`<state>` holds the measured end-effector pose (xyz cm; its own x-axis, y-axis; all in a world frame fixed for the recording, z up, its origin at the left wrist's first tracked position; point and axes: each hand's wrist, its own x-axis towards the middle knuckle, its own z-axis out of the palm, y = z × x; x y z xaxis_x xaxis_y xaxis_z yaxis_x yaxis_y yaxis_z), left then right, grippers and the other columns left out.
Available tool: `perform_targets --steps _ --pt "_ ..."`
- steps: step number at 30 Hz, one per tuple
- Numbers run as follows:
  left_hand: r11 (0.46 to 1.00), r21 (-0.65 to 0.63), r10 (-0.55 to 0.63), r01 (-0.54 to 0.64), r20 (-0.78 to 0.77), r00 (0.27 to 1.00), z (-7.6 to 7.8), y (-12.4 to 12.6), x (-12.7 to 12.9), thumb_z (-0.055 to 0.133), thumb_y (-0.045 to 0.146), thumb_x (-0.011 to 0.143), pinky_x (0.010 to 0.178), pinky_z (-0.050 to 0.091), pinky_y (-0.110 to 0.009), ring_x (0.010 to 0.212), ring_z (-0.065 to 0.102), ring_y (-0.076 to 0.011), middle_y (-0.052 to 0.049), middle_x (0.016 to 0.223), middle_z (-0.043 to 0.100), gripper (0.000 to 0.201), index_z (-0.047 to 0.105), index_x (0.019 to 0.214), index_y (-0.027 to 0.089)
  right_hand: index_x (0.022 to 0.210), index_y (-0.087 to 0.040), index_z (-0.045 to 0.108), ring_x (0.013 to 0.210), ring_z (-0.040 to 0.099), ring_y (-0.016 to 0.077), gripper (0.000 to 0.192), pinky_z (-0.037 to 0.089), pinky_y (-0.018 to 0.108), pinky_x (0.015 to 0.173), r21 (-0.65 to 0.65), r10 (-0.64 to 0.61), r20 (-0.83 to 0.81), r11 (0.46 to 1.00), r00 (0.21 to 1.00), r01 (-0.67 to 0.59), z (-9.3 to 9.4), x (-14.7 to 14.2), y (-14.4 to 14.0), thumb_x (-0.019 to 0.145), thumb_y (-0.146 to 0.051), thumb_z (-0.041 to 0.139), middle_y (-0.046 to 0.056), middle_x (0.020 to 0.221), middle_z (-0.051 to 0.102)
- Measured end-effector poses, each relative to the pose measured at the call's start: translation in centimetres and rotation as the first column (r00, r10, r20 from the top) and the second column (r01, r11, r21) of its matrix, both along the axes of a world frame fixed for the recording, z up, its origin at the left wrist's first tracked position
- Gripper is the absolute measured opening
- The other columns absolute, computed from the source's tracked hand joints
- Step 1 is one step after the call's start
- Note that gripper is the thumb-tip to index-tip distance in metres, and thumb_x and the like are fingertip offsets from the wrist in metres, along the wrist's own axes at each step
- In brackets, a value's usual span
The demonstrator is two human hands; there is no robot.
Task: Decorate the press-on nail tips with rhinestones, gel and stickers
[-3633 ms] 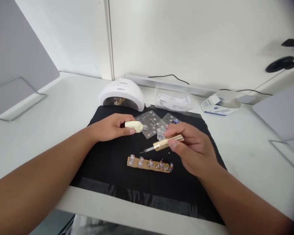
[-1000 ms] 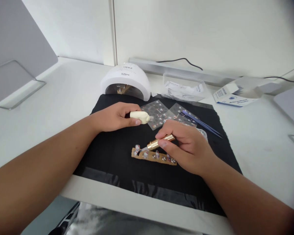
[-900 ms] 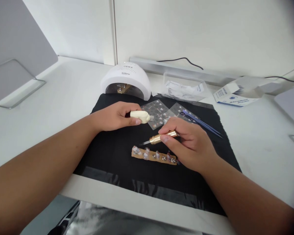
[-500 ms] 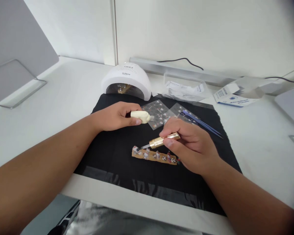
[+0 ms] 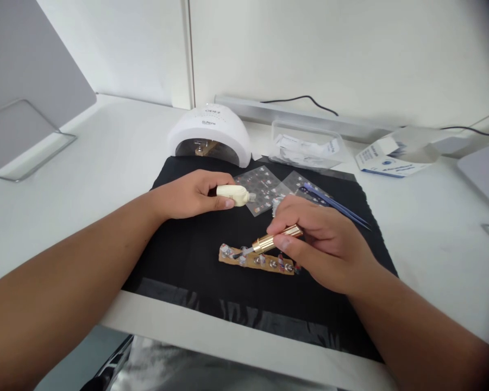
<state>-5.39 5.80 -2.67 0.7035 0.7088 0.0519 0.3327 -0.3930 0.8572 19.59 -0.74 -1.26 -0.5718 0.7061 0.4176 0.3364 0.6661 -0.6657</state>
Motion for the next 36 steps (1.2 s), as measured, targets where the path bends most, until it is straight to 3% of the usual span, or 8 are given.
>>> perform_targets --steps 11,36 --pt "1.000 -0.008 0.017 -0.017 -0.011 1.000 -0.03 -0.03 -0.03 0.062 0.041 0.089 0.066 0.042 -0.024 0.075 0.056 -0.0141 0.000 0.084 0.061 0.027 0.063 0.099 0.015 0.081 -0.022 0.062 0.064 0.056 0.0153 0.013 0.047 0.030 0.060 0.137 0.052 0.068 0.989 0.996 -0.061 0.59 -0.61 -0.36 0.084 -0.010 0.058 -0.001 0.063 0.065" --pt "0.999 -0.048 0.019 -0.019 0.004 1.000 -0.19 -0.03 -0.18 0.063 0.039 0.089 0.068 0.042 -0.025 0.078 0.055 -0.0146 -0.001 0.086 0.061 0.028 0.063 0.100 0.014 0.086 -0.019 0.061 0.067 0.055 0.0127 0.008 0.045 0.027 0.062 0.173 -0.002 0.066 0.985 0.998 -0.010 0.19 -0.54 -0.38 0.088 -0.013 0.056 -0.001 0.069 0.064"
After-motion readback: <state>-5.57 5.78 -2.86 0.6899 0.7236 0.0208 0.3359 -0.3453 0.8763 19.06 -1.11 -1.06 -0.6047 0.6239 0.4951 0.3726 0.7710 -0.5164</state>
